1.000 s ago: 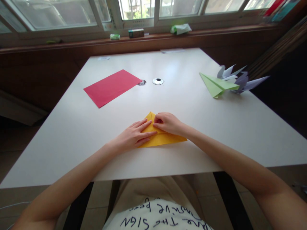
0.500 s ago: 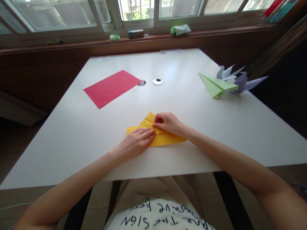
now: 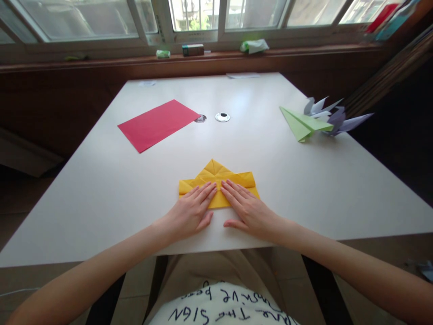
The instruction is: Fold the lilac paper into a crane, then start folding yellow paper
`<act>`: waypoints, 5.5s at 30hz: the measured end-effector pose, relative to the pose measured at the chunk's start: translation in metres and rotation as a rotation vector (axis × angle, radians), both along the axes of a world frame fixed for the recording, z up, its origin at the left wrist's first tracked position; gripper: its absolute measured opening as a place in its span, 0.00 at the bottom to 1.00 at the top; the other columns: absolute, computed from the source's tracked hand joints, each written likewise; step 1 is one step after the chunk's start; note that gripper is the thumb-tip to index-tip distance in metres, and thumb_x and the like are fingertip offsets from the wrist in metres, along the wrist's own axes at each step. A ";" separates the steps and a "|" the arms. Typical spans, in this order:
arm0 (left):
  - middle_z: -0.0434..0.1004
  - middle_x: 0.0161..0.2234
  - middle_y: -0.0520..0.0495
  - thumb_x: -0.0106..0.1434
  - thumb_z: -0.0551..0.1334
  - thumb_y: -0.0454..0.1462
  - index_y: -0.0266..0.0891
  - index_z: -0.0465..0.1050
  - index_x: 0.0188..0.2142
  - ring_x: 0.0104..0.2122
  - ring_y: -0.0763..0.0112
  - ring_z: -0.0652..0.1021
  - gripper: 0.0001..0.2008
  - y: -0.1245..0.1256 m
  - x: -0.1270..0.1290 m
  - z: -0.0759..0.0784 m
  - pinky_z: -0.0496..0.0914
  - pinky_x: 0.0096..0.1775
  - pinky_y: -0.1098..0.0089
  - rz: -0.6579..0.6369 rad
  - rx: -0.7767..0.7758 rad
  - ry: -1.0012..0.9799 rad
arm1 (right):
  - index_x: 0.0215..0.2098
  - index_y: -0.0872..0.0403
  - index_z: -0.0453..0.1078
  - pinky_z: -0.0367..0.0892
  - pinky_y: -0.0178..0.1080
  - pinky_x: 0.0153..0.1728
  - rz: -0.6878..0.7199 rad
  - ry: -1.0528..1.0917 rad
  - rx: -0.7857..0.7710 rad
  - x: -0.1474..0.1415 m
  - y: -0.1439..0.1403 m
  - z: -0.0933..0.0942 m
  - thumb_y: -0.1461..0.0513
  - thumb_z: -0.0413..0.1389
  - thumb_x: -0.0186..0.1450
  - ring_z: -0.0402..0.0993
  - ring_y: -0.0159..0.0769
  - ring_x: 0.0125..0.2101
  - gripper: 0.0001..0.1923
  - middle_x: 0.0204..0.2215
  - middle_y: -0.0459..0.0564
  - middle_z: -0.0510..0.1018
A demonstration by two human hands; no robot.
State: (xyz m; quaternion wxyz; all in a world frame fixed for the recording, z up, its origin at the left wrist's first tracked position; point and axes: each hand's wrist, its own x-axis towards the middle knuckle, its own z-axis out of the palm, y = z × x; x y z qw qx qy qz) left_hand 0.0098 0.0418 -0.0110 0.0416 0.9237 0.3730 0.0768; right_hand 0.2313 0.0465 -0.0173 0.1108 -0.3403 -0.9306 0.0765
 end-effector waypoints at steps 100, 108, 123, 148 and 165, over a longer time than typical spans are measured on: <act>0.73 0.49 0.44 0.51 0.68 0.39 0.40 0.70 0.46 0.50 0.58 0.72 0.21 0.045 -0.001 0.007 0.71 0.47 0.63 0.541 -0.803 -1.632 | 0.41 0.55 0.68 0.71 0.42 0.39 -0.102 0.929 -1.085 -0.040 0.054 0.018 0.56 0.63 0.51 0.75 0.40 0.40 0.22 0.40 0.50 0.77; 0.76 0.42 0.42 0.51 0.66 0.40 0.36 0.71 0.40 0.44 0.60 0.76 0.17 0.056 -0.016 0.012 0.70 0.46 0.61 0.562 -0.698 -1.469 | 0.35 0.55 0.68 0.67 0.39 0.33 -0.372 0.990 -0.730 -0.023 0.062 0.029 0.59 0.58 0.54 0.72 0.38 0.34 0.12 0.31 0.47 0.75; 0.61 0.58 0.40 0.60 0.59 0.41 0.39 0.52 0.59 0.58 0.59 0.63 0.29 0.049 -0.024 0.009 0.61 0.57 0.58 0.117 0.201 -0.485 | 0.29 0.54 0.68 0.60 0.37 0.35 -0.100 0.094 0.333 -0.006 0.089 0.010 0.73 0.49 0.54 0.68 0.37 0.33 0.10 0.30 0.49 0.76; 0.74 0.25 0.52 0.63 0.56 0.41 0.38 0.72 0.29 0.25 0.74 0.73 0.11 0.061 -0.029 0.010 0.66 0.28 0.74 0.321 -0.250 -0.428 | 0.27 0.54 0.68 0.56 0.31 0.22 -0.110 0.052 -0.451 0.023 0.096 0.040 0.55 0.51 0.61 0.62 0.28 0.22 0.12 0.20 0.42 0.68; 0.70 0.34 0.49 0.58 0.61 0.37 0.39 0.66 0.28 0.35 0.67 0.72 0.06 0.068 -0.028 -0.003 0.68 0.39 0.66 0.406 -0.181 -0.498 | 0.26 0.53 0.65 0.59 0.33 0.28 -0.326 0.120 -0.380 0.013 0.095 0.025 0.56 0.53 0.59 0.67 0.32 0.28 0.09 0.28 0.46 0.74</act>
